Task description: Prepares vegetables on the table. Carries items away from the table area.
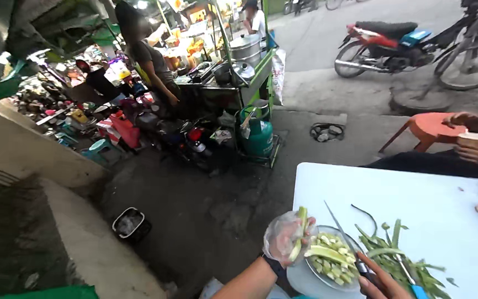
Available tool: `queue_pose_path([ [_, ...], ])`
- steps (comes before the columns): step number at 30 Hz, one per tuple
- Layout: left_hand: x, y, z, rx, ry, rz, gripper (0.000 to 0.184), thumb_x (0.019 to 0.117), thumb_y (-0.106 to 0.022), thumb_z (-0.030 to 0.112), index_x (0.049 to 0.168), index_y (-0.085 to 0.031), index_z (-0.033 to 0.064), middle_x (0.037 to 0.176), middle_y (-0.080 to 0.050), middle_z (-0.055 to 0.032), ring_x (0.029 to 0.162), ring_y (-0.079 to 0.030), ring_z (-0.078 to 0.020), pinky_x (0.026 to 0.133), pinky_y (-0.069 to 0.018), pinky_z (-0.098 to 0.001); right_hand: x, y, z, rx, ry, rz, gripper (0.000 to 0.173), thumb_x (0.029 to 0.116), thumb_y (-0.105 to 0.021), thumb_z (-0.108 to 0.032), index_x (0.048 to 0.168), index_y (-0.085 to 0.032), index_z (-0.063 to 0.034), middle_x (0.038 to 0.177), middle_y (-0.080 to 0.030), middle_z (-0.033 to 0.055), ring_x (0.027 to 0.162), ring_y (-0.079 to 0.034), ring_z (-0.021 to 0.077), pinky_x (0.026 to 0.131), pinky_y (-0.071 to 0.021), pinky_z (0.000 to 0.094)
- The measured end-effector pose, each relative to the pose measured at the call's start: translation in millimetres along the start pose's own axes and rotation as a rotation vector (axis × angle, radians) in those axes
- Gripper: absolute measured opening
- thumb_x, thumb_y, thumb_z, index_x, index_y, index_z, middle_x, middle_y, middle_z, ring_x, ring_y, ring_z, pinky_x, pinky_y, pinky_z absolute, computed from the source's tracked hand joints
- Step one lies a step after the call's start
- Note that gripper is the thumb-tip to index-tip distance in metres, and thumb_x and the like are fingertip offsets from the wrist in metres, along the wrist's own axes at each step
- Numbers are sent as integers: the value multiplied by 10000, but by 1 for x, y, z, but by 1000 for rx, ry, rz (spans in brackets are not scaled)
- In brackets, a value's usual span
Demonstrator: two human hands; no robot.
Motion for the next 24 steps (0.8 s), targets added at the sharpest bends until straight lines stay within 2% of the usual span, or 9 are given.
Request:
queue_pose_path([
  [2, 6, 0, 5, 66, 7, -35, 399, 1065, -414, 142, 1452, -463, 57, 1329, -632, -147, 788, -664, -124, 626, -551, -251, -3, 1, 4, 28, 3, 86, 573, 1037, -563, -191, 1572, -387, -84, 847, -655, 77, 558, -575, 130, 499, -525, 307],
  [4, 13, -1, 4, 127, 48, -37, 393, 1071, -388, 169, 1435, -473, 47, 1297, -644, -150, 771, -651, -119, 619, -543, -252, -9, 2, 10, 22, -5, 184, 586, 995, -601, -283, 1547, -456, -150, 831, -669, 36, 540, -569, 105, 473, -513, 284],
  [6, 19, 2, -2, 201, 109, -35, 391, 1056, -387, 131, 1423, -500, 56, 1273, -658, -146, 782, -660, -128, 641, -557, -263, -15, 6, 12, 5, -26, 188, 570, 1014, -587, -313, 1549, -448, -171, 898, -673, 32, 593, -584, 99, 510, -525, 276],
  [10, 28, 11, -23, 364, 208, -87, 441, 1058, -422, 178, 1493, -458, 111, 1326, -633, -120, 797, -655, -115, 640, -555, -249, -20, 10, 26, -87, 35, 160, 504, 1068, -500, -335, 1530, -467, -138, 1020, -673, 44, 731, -618, 78, 645, -551, 256],
  [13, 34, 20, -42, 409, 313, -81, 438, 1056, -433, 238, 1482, -483, 148, 1215, -667, -92, 773, -650, -111, 612, -553, -241, -25, 10, 39, -209, 84, 167, 473, 1077, -478, -334, 1501, -518, -126, 1217, -677, 89, 914, -649, 89, 832, -557, 283],
  [14, 34, 23, -47, 427, 344, -80, 436, 1059, -435, 245, 1482, -487, 154, 1158, -677, -85, 762, -652, -111, 609, -557, -242, -26, 10, 42, -236, 83, 164, 470, 1080, -469, -343, 1495, -527, -132, 1236, -678, 90, 952, -655, 94, 866, -556, 296],
  [17, 33, 26, -59, 482, 402, -44, 428, 1063, -438, 203, 1484, -489, 145, 1060, -695, -67, 746, -654, -101, 622, -561, -240, -30, 12, 51, -315, 67, 182, 454, 1077, -463, -378, 1466, -565, -169, 1176, -707, 73, 963, -671, 121, 885, -557, 359],
  [20, 32, 31, -66, 483, 436, -6, 405, 1059, -483, 189, 1458, -525, 135, 1088, -697, -76, 772, -663, -114, 653, -575, -259, -31, 13, 65, -353, 55, 181, 435, 1088, -457, -400, 1460, -577, -210, 1080, -714, 64, 890, -669, 139, 836, -567, 390],
  [24, 30, 32, -69, 513, 451, -7, 398, 1055, -498, 190, 1448, -526, 136, 1067, -697, -67, 752, -669, -115, 642, -583, -260, -33, 12, 76, -353, 56, 168, 423, 1090, -462, -385, 1451, -588, -206, 1078, -721, 69, 878, -679, 148, 829, -574, 402],
])
Point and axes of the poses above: each hand's wrist, its own x-axis towards the middle knuckle, its own y-axis out of the back of the hand, z = x × y, the point moved 3 cm from there along x, towards the middle knuckle
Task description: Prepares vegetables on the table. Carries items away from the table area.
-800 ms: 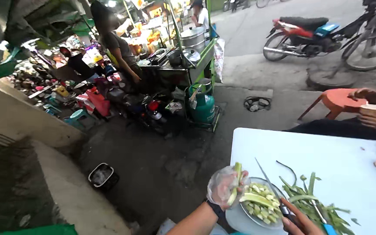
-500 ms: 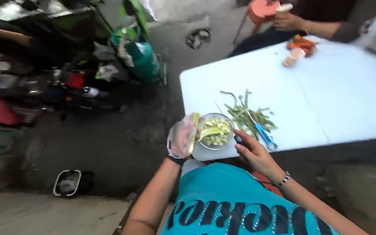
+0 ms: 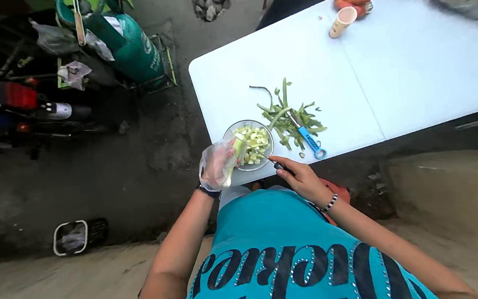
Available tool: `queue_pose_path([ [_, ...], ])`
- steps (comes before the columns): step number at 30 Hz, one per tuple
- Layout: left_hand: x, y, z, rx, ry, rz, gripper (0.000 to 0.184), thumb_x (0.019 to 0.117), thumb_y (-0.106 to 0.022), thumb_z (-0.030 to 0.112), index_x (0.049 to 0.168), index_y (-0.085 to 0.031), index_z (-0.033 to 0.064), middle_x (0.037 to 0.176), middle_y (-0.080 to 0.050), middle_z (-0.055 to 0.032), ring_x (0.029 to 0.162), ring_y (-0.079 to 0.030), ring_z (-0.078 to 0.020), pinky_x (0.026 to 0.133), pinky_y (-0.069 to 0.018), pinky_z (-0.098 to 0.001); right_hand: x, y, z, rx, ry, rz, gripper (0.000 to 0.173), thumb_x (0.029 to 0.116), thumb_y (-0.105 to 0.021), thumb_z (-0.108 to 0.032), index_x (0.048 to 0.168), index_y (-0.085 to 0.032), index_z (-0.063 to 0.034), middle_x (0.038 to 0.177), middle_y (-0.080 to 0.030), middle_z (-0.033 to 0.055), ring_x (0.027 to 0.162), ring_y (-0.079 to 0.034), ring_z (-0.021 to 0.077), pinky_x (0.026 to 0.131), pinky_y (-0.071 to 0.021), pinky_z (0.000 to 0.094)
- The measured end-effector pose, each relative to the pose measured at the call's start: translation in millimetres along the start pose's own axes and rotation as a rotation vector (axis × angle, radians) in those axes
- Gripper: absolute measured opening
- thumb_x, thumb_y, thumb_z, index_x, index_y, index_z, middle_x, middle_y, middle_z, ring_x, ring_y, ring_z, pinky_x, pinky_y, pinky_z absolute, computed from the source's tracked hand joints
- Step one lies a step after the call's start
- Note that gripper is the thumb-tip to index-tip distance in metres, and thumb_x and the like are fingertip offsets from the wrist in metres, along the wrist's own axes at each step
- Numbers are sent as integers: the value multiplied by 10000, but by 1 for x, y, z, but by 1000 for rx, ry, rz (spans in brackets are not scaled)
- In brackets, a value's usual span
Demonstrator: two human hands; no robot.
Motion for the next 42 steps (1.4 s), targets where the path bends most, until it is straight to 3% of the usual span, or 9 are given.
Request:
queue_pose_path([
  [11, 6, -3, 8, 62, 53, -27, 345, 1050, -472, 157, 1383, -559, 136, 1041, -692, -49, 728, -661, -108, 626, -579, -255, 8, -3, 14, -17, -19, -26, 414, 1093, -449, -370, 1443, -594, -203, 1055, -732, 68, 847, -693, 182, 795, -582, 457],
  [19, 18, 4, 9, 46, 164, -59, 380, 1049, -421, 118, 1419, -502, 86, 1017, -694, -82, 699, -663, -125, 619, -584, -273, 11, -8, 20, 23, -111, -109, 441, 1097, -408, -403, 1457, -581, -216, 1024, -724, 106, 853, -688, 233, 817, -560, 502],
  [32, 30, 9, -7, -51, 257, -96, 330, 1029, -481, 142, 1343, -560, 74, 993, -694, -113, 669, -664, -154, 576, -583, -290, 14, -27, 39, 68, -222, -170, 449, 1098, -409, -402, 1463, -565, -191, 918, -692, 106, 786, -652, 216, 793, -546, 462],
  [36, 31, 6, -6, -24, 269, -15, 287, 1028, -500, 120, 1299, -579, 68, 953, -694, -109, 651, -664, -162, 557, -582, -296, 17, -29, 42, 67, -247, -184, 438, 1100, -421, -388, 1468, -559, -196, 921, -690, 107, 786, -651, 216, 799, -548, 466],
  [42, 33, 10, -3, 20, 227, -32, 298, 1035, -521, 202, 1307, -599, 109, 1072, -697, -106, 694, -659, -147, 580, -569, -281, 9, -22, 32, 84, -200, -138, 432, 1100, -416, -404, 1457, -573, -220, 922, -690, 81, 778, -650, 183, 776, -555, 429],
])
Point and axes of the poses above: each hand's wrist, its own x-axis towards the middle knuckle, its own y-axis out of the back of the hand, z = x × y, the point moved 3 cm from there along x, towards the middle knuckle
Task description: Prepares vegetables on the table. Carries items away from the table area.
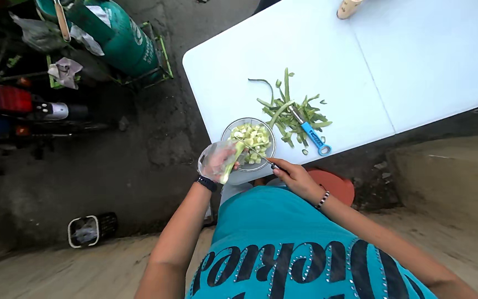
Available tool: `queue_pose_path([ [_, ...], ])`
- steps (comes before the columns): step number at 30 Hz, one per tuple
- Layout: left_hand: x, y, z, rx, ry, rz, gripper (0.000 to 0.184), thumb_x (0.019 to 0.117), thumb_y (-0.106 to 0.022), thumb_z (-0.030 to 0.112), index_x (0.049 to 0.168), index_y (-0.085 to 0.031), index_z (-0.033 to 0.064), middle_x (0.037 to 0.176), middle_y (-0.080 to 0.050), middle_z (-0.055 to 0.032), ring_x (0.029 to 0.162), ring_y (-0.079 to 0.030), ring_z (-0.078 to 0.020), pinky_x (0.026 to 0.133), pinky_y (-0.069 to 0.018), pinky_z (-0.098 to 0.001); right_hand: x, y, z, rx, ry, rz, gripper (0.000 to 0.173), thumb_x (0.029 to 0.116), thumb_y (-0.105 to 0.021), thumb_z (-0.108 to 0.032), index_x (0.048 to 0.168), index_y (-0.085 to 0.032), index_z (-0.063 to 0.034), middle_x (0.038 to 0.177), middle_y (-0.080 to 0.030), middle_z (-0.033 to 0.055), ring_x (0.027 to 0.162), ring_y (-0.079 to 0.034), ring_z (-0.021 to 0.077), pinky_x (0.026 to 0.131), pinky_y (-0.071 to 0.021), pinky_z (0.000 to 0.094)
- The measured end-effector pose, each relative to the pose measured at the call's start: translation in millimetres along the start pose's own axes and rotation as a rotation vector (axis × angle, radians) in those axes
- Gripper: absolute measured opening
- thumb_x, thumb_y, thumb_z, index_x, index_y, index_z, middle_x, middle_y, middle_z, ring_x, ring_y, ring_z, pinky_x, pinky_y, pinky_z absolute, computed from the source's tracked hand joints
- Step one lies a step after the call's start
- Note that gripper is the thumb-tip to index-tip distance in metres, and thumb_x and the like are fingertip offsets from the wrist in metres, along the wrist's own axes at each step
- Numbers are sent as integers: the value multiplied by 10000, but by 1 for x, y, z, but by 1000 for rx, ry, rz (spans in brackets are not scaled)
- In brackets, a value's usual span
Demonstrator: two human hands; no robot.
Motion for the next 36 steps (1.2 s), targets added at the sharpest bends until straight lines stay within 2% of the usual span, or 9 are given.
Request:
queue_pose_path([
  [5, 2, 3, -2, 24, 3, -9, 321, 1055, -501, 229, 1347, -591, 131, 1081, -700, -81, 702, -656, -123, 591, -569, -263, 0, 1, -1, 2, 37, 1, 438, 1098, -414, -403, 1451, -580, -202, 944, -703, 80, 791, -659, 183, 785, -560, 435],
  [8, 2, 4, -4, 7, -1, -3, 297, 1042, -526, 195, 1324, -591, 127, 997, -697, -75, 689, -655, -128, 596, -574, -278, 1, -1, 1, -3, 38, -7, 423, 1100, -422, -375, 1451, -580, -199, 949, -709, 93, 796, -666, 199, 789, -562, 453],
  [11, 1, 2, -3, -12, 5, -13, 290, 1043, -521, 200, 1314, -597, 129, 970, -693, -70, 674, -649, -124, 584, -570, -270, 1, -2, 1, -12, 20, -15, 422, 1101, -425, -375, 1458, -575, -209, 942, -706, 96, 790, -660, 207, 792, -556, 460],
  [22, 3, 4, -4, -42, 10, -81, 308, 1045, -520, 229, 1328, -594, 135, 1050, -693, -79, 684, -643, -123, 575, -557, -263, 4, -2, 2, -29, 20, -28, 428, 1102, -418, -386, 1454, -576, -201, 933, -702, 106, 795, -663, 225, 792, -554, 478],
  [25, 4, 4, -5, -48, 25, -54, 272, 1030, -544, 195, 1288, -588, 123, 954, -687, -85, 673, -656, -146, 571, -571, -289, 10, -3, 2, -35, -23, -59, 419, 1105, -424, -369, 1460, -569, -200, 927, -698, 114, 799, -659, 235, 800, -547, 483],
  [29, 0, -2, 1, -5, 60, 12, 234, 1034, -541, 164, 1258, -586, 113, 912, -688, -78, 670, -670, -152, 575, -581, -290, 16, -5, 1, -54, -57, -71, 413, 1104, -434, -373, 1468, -560, -222, 919, -700, 116, 787, -664, 252, 790, -548, 503],
  [33, 0, 0, 2, -38, -4, -13, 255, 1026, -563, 186, 1267, -595, 110, 967, -698, -82, 724, -682, -154, 626, -593, -301, 15, -4, -2, -42, -46, -10, 418, 1101, -440, -376, 1468, -565, -220, 906, -693, 108, 779, -656, 240, 782, -548, 490],
  [36, 1, 4, 2, 38, -46, 16, 249, 1034, -559, 194, 1258, -616, 102, 1010, -696, -78, 744, -665, -140, 646, -580, -295, 9, 1, -7, -10, 4, 8, 433, 1098, -432, -395, 1463, -571, -209, 908, -697, 99, 773, -655, 215, 771, -556, 471],
])
Point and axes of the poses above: each hand's wrist, its own x-axis towards the middle knuckle, its own y-axis out of the back of the hand, z = x × y, the point moved 3 cm from there along x, towards the middle knuckle
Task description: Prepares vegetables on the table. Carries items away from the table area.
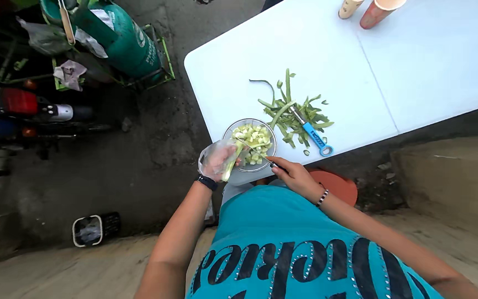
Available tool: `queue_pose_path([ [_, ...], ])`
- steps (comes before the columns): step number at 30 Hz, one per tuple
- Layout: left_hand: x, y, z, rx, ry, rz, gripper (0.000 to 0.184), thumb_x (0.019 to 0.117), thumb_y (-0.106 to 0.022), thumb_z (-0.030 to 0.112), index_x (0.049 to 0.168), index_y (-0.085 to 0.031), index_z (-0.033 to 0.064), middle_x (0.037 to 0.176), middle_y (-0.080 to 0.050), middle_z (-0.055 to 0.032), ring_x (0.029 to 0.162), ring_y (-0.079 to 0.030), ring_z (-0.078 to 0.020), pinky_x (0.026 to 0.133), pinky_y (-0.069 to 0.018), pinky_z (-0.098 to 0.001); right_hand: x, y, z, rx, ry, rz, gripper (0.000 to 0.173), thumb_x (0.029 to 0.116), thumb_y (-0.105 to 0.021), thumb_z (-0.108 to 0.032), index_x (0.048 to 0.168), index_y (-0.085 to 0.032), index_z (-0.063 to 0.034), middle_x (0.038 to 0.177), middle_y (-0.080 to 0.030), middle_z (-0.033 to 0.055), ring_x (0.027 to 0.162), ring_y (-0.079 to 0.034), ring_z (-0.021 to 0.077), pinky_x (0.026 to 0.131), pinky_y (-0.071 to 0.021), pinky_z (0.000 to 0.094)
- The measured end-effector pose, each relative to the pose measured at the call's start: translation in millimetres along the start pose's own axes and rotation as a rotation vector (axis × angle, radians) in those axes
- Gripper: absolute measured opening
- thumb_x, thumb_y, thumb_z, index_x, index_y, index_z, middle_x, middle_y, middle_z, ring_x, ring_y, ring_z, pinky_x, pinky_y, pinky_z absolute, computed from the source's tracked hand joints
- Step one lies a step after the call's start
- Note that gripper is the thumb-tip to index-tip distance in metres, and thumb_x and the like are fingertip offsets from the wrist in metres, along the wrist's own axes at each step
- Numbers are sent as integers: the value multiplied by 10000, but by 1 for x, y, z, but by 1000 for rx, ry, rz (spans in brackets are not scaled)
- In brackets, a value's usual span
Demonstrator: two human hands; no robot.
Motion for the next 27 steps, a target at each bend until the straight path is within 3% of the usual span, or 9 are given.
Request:
queue_pose_path([
  [18, 4, 1, 1, -7, 32, -34, 266, 1063, -509, 216, 1276, -607, 89, 1017, -696, -103, 711, -666, -145, 604, -576, -280, 4, 3, 1, -33, -13, -79, 424, 1103, -421, -392, 1457, -572, -216, 904, -694, 94, 780, -655, 222, 779, -548, 474],
  [27, 3, -2, -1, -156, 52, -39, 265, 1054, -524, 234, 1256, -610, 85, 1006, -715, -107, 791, -711, -183, 673, -610, -319, 7, 1, 5, -14, -48, -52, 421, 1101, -436, -389, 1467, -567, -227, 914, -695, 105, 773, -655, 227, 777, -550, 482],
])
Point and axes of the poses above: each hand's wrist, its own x-axis towards the middle knuckle, its own y-axis out of the back of the hand, z = x × y, the point moved 3 cm from there along x, towards the middle knuckle
